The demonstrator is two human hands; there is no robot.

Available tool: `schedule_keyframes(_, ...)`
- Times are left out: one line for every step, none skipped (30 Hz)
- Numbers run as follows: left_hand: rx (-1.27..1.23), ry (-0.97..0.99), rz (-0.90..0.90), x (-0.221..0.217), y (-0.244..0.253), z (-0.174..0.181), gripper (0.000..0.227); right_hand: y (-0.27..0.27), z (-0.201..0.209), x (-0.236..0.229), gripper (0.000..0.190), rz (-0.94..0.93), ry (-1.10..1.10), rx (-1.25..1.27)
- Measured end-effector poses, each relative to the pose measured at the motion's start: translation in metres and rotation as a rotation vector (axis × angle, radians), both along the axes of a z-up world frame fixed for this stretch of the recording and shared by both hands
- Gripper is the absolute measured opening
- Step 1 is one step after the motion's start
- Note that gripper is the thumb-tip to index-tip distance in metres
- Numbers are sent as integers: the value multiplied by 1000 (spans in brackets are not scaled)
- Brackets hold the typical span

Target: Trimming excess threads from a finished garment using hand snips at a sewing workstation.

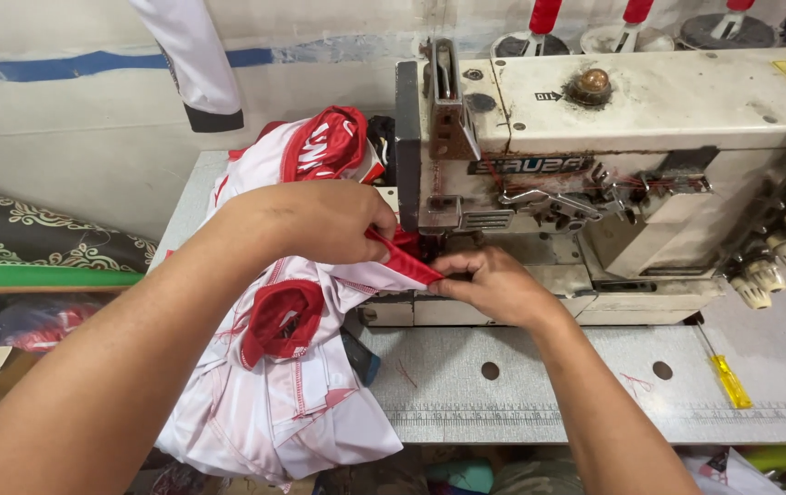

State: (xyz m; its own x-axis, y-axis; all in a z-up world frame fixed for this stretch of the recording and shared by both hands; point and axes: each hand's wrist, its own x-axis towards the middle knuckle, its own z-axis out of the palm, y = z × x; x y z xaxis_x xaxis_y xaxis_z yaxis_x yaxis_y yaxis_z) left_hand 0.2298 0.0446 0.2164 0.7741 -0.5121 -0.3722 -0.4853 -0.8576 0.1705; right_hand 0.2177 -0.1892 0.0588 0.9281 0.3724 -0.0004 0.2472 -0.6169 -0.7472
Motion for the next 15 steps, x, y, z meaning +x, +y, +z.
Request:
schedule_keyframes(-14, 13, -13, -2, -1, 2, 29, 0, 1, -1, 30, 2, -12, 3)
schedule_keyframes(-16, 10, -13, -7, -2, 5, 29, 3, 4, -3, 30, 2, -15, 1)
schedule_keyframes(-48, 47, -3, -13, -4, 8, 30, 4, 5, -6, 30, 1, -27, 0)
schedule_keyframes(-80, 84, 6, -18, -5, 11, 32, 5, 7, -8, 29, 0, -39, -2)
schedule_keyframes(-82, 84, 7, -21, -7, 7, 32, 10, 10, -18, 29, 1, -39, -4)
schedule_keyframes(-101, 120, -52, -23, -10, 4, 32, 14, 14, -26, 26, 0, -59, 4)
schedule_keyframes(-119, 152, -114, -22, -12, 2, 33, 18, 19, -32, 23, -4, -82, 14)
schedule_keyframes(-118, 149, -115, -21, -16, -8, 33, 20, 15, -43, 23, -5, -86, 14)
schedule_keyframes(-89, 219, -184, -21, -19, -20, 29, 22, 10, -55, 13, 69, -308, 29)
schedule_keyframes(-62, 288, -253, -20, -22, -32, 26, 24, 5, -67, 6, 142, -531, 44)
schedule_keyframes(-66, 296, -254, -15, -20, -41, 26, 26, -10, -71, 6, 142, -522, 41)
schedule_keyframes(21, 209, -199, -11, -19, -51, 34, 28, -25, -75, 5, 100, -560, 52)
schedule_keyframes(112, 121, -148, -6, -18, -59, 47, 30, -39, -80, 8, 52, -598, 64)
schedule_keyframes(112, 130, -153, 0, -14, -75, 47, 30, -45, -84, 8, 47, -589, 63)
schedule_keyframes(151, 9, -219, 9, -9, -88, 44, 30, -48, -84, 10, 15, -584, 91)
